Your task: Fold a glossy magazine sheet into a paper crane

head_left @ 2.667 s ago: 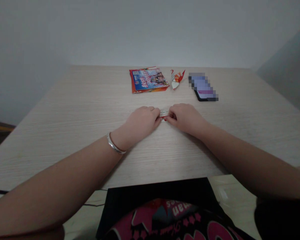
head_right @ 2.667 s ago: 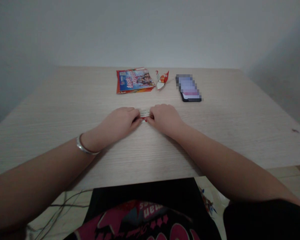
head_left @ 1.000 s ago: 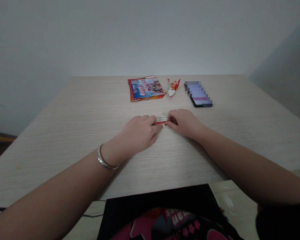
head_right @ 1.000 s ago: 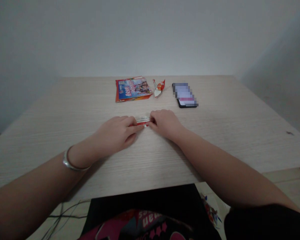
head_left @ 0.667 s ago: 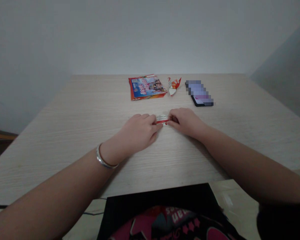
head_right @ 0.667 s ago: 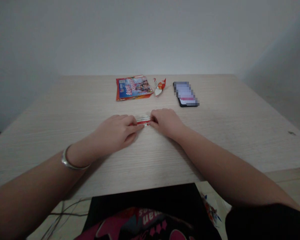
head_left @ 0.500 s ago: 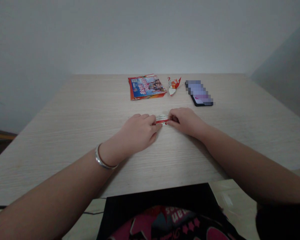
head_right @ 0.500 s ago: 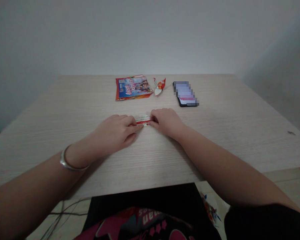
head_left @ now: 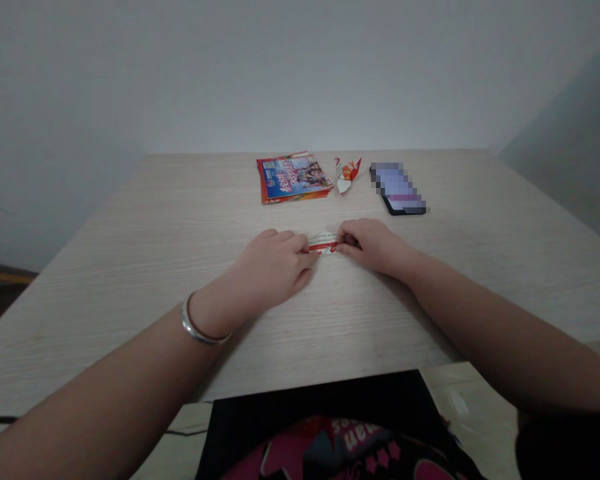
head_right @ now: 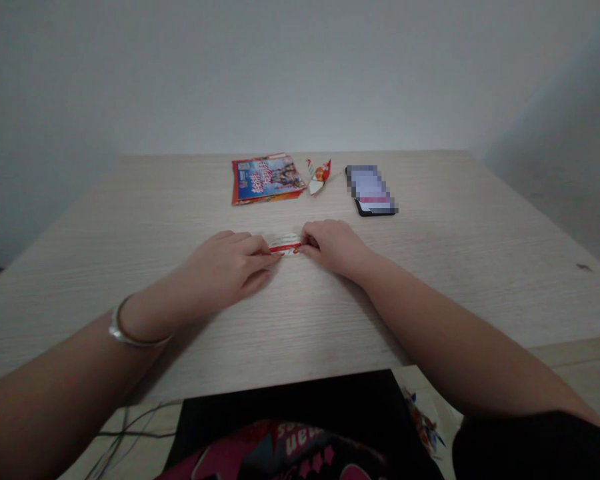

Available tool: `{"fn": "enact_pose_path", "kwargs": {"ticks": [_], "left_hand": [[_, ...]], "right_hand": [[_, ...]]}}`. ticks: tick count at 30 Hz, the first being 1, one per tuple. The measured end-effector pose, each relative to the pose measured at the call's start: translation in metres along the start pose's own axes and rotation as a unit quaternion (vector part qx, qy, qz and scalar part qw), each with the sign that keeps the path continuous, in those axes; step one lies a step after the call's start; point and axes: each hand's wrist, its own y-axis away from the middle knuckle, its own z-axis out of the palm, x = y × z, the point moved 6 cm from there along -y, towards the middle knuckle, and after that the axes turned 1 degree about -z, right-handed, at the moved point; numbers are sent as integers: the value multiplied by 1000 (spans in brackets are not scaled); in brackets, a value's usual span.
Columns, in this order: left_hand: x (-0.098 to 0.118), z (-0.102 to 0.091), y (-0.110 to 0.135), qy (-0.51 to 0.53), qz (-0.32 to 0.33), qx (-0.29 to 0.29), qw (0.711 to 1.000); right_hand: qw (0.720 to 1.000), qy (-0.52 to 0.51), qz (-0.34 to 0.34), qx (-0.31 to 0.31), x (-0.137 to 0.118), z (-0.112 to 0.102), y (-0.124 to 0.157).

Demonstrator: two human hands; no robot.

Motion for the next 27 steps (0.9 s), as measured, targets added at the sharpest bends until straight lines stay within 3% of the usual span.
{"fn": "enact_pose_path", "kwargs": {"ticks": [15,23,27], "left_hand": [[2,6,0,10,0,22,1000],[3,1,-1,-18,-1,34,999],[3,0,-2,-11,-4,36,999]], "right_hand": [[998,58,-33,-2,-8,-3,2],[998,-44,7,46,7,-4,4],[998,-42,9,53,5,-6,5]]}}
